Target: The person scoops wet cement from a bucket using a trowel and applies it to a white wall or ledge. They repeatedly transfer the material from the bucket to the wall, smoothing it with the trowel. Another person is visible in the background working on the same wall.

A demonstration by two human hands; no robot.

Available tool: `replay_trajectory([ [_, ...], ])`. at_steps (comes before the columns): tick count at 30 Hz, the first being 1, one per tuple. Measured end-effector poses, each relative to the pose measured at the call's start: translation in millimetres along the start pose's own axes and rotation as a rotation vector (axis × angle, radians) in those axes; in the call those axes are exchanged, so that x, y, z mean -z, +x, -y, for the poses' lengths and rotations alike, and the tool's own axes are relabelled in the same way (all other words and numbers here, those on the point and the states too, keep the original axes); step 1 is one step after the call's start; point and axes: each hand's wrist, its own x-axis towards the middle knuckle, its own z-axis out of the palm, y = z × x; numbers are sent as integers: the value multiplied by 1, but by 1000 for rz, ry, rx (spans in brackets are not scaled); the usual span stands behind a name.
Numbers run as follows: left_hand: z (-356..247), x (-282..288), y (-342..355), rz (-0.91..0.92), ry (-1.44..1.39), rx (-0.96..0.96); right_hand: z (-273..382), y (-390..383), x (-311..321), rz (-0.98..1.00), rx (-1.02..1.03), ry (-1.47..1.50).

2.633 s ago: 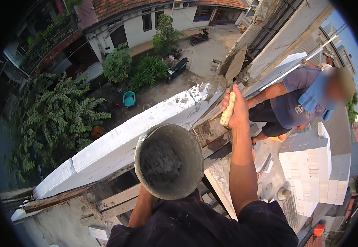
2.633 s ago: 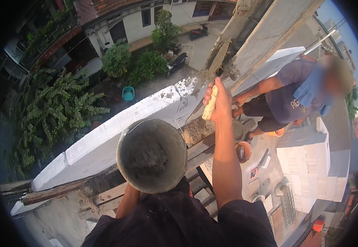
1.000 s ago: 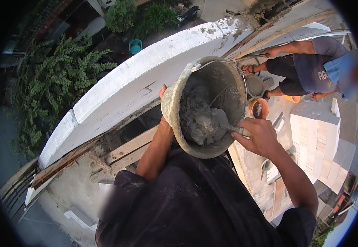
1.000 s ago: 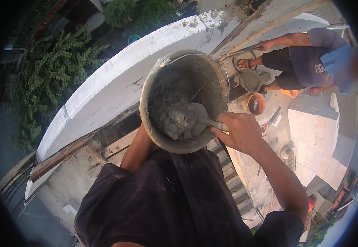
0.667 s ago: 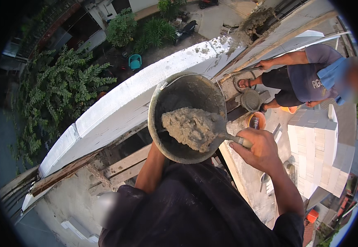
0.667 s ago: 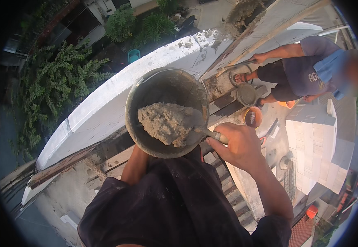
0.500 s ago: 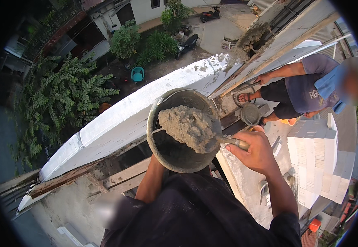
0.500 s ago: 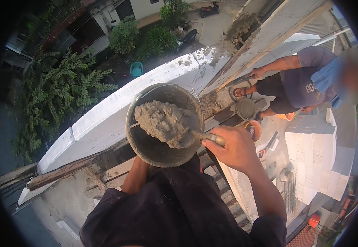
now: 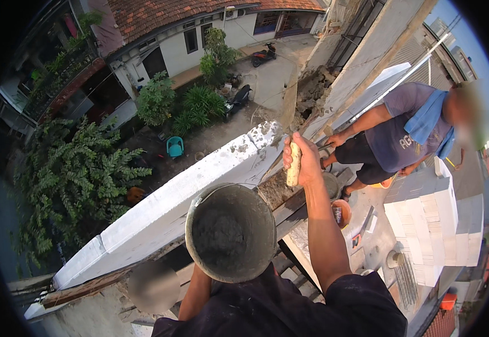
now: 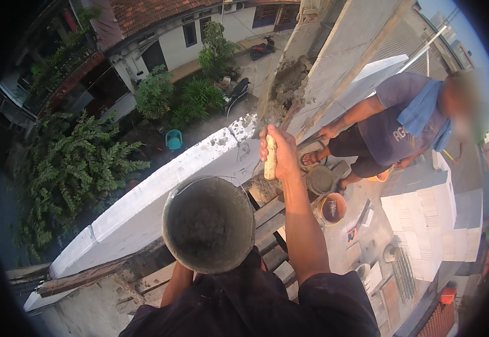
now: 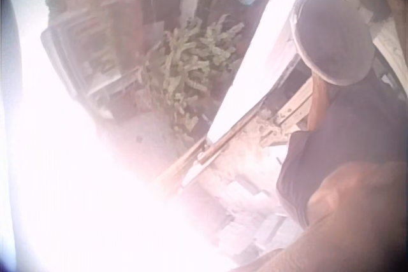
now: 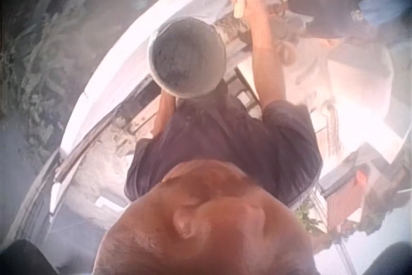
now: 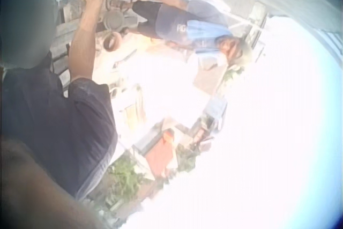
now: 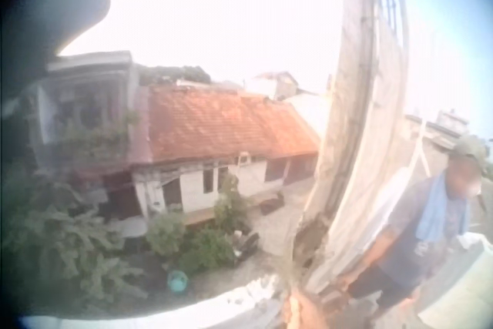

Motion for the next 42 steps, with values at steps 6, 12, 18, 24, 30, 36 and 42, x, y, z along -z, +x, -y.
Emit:
replay_trajectory([
  [6, 13, 9, -6, 14, -77, 6, 13, -115, -35, 119, -145, -403],
  [12, 10, 19, 3, 25, -114, -1, 65, -186, -61, 422, 193, -1975],
  [18, 5, 40, 6, 72, -21, 135, 1, -196, -79, 842, 538, -2601],
  [24, 4, 29, -7, 181, -326, 226, 50, -176, -106, 882, 760, -2653],
  [30, 16, 55, 5, 44, -192, 290, 7, -167, -47, 1089, 223, -2443],
  [36, 16, 56, 3, -59, -164, 274, -7, -195, -34, 916, -209, -2179],
  [42, -6, 36, 11, 22, -202, 290, -17, -213, -30, 750, -139, -1922],
])
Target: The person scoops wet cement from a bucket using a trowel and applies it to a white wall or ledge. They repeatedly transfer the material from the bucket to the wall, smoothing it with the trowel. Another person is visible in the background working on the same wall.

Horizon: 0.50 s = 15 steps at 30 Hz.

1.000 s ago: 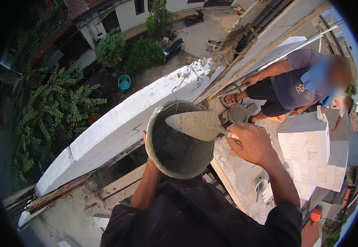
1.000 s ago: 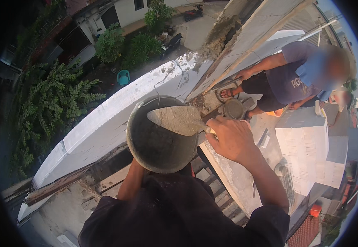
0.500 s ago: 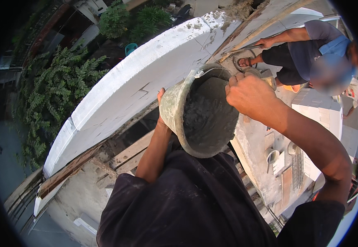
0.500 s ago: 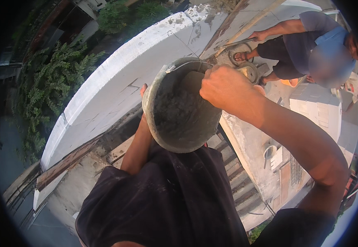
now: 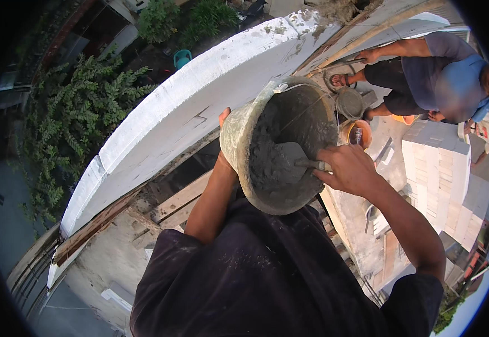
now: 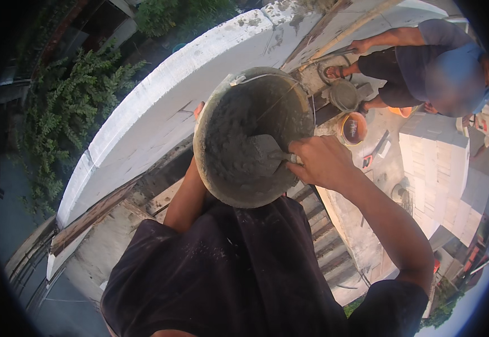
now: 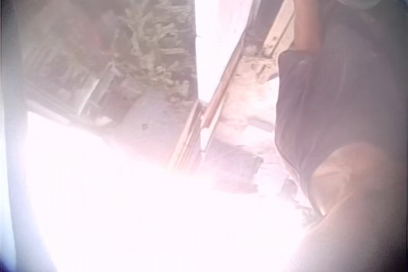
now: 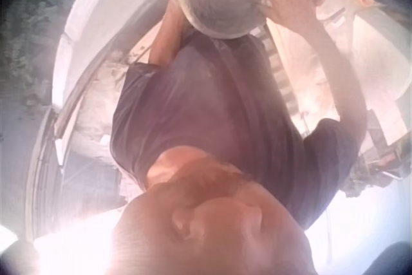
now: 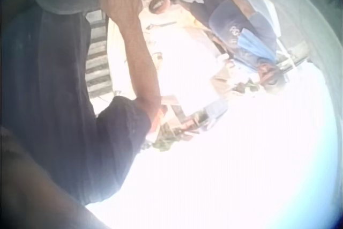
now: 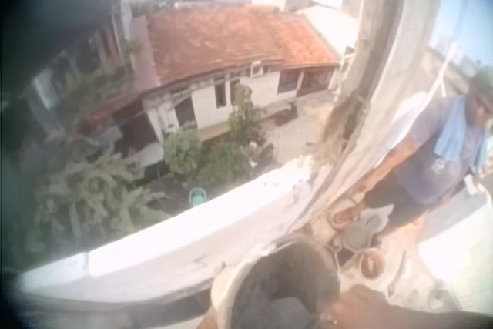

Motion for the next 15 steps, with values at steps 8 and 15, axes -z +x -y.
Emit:
replay_trajectory([
  [8, 7, -33, -12, -137, 298, -218, 2, -17, 4, -268, -16, 281],
  [15, 5, -15, -18, -37, 70, -249, 1, -24, 53, -421, -8, 318],
])
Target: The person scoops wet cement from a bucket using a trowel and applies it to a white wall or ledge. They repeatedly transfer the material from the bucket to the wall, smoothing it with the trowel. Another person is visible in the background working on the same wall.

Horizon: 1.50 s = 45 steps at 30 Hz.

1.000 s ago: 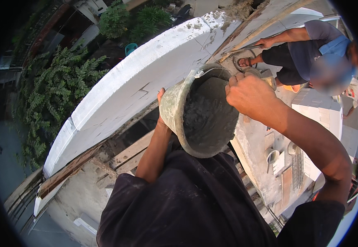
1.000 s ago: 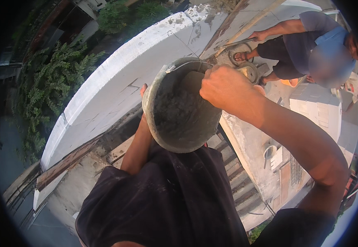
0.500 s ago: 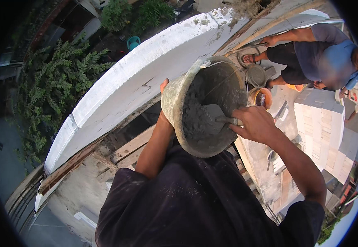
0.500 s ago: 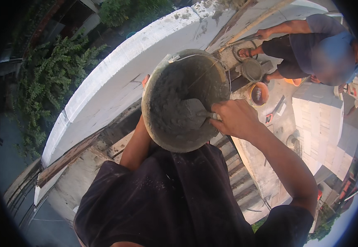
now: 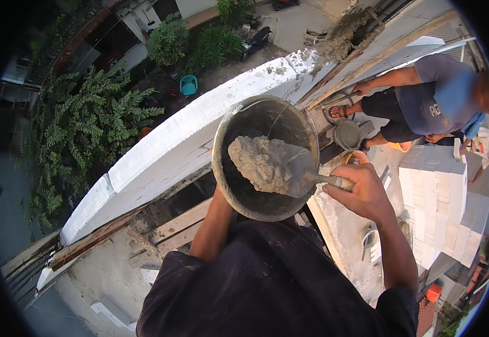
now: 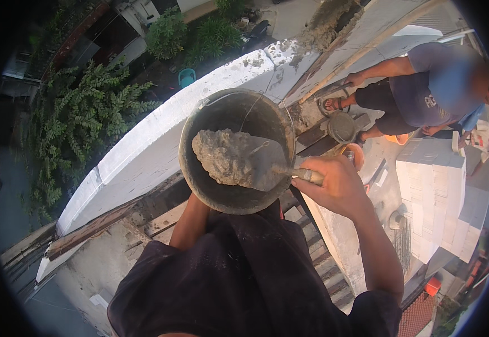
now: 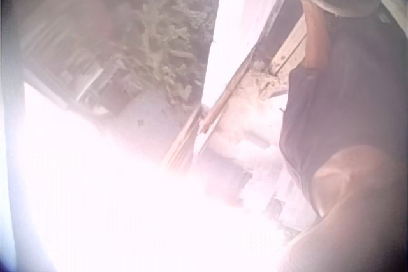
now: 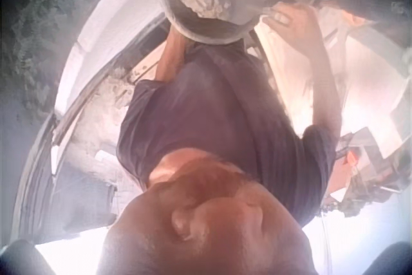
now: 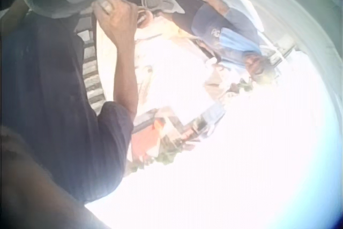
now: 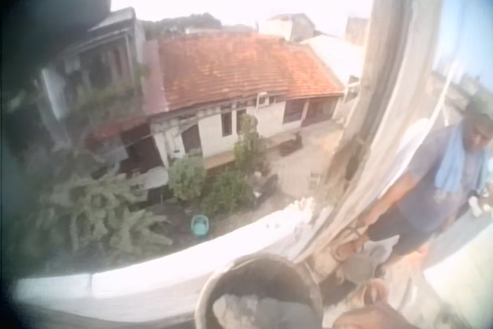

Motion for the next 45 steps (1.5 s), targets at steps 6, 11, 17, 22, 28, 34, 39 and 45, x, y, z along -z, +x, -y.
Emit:
replay_trajectory([
  [6, 8, -37, 3, 100, 153, -102, -36, 41, 40, 114, -165, 449],
  [11, 11, -61, -4, 122, 245, -147, -118, 110, 30, -41, -205, 1200],
  [17, 13, -41, 5, 69, 402, -233, -132, 133, -2, -305, -227, 1416],
  [22, 9, -11, -3, 39, 227, -108, -83, 59, 19, -226, -199, 720],
  [28, 6, -18, -5, 17, 150, -64, -59, -13, 6, -314, -353, 336],
  [34, -11, 4, -7, 103, 136, 11, 7, -25, 30, -156, -201, -94],
  [39, -18, -2, -3, 76, 178, 38, 44, 21, 9, -99, 136, -972],
  [45, -9, -4, -11, 72, 145, 59, 69, 23, 0, 97, 556, -1008],
])
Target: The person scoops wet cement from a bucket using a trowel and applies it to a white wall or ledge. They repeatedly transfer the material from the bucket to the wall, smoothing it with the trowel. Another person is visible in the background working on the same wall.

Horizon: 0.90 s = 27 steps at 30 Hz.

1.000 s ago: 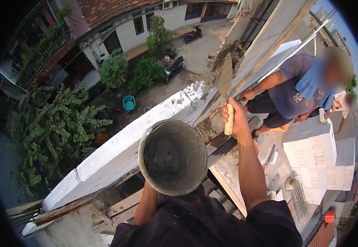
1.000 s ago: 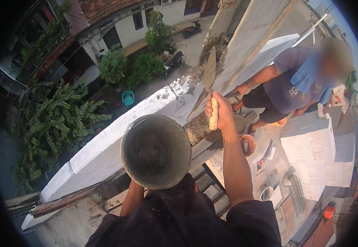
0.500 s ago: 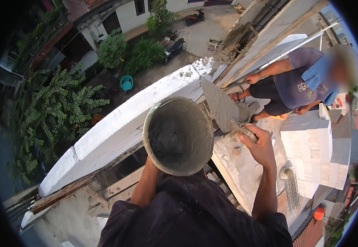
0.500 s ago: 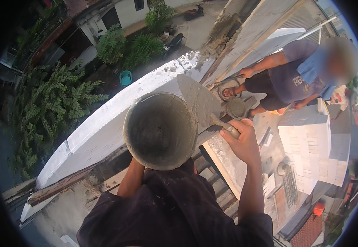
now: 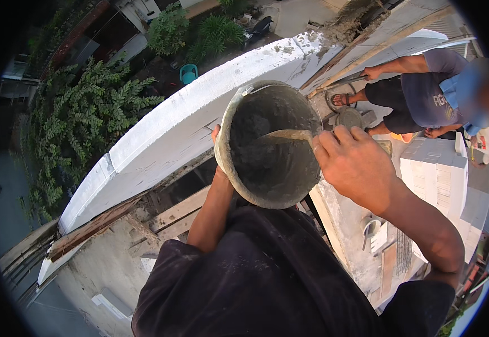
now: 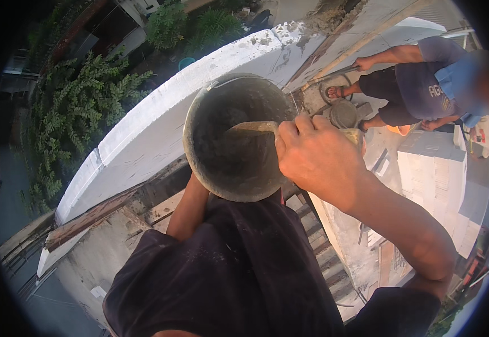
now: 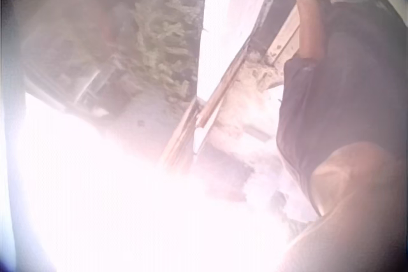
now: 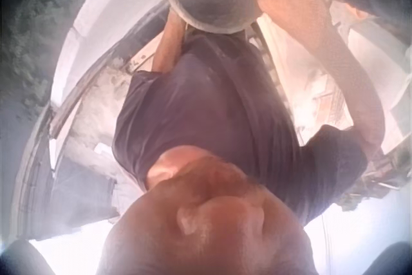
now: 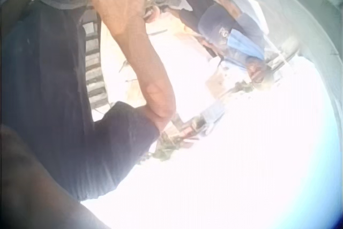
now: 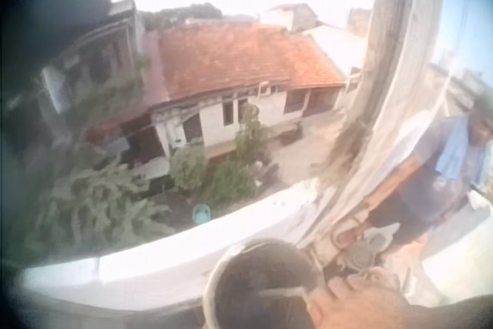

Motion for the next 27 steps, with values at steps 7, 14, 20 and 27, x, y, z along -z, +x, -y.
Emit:
replay_trajectory([
  [7, 0, 0, 5, 26, -200, 98, -38, 43, -33, 256, 67, -9],
  [14, 1, 42, 19, 111, -191, 188, -14, 7, -73, 483, -120, 516],
  [20, -4, 36, 29, -18, -62, 151, 19, -27, -98, 373, -309, 849],
  [27, -5, 8, 34, -116, -111, 21, 31, -37, -104, 123, -444, 991],
])
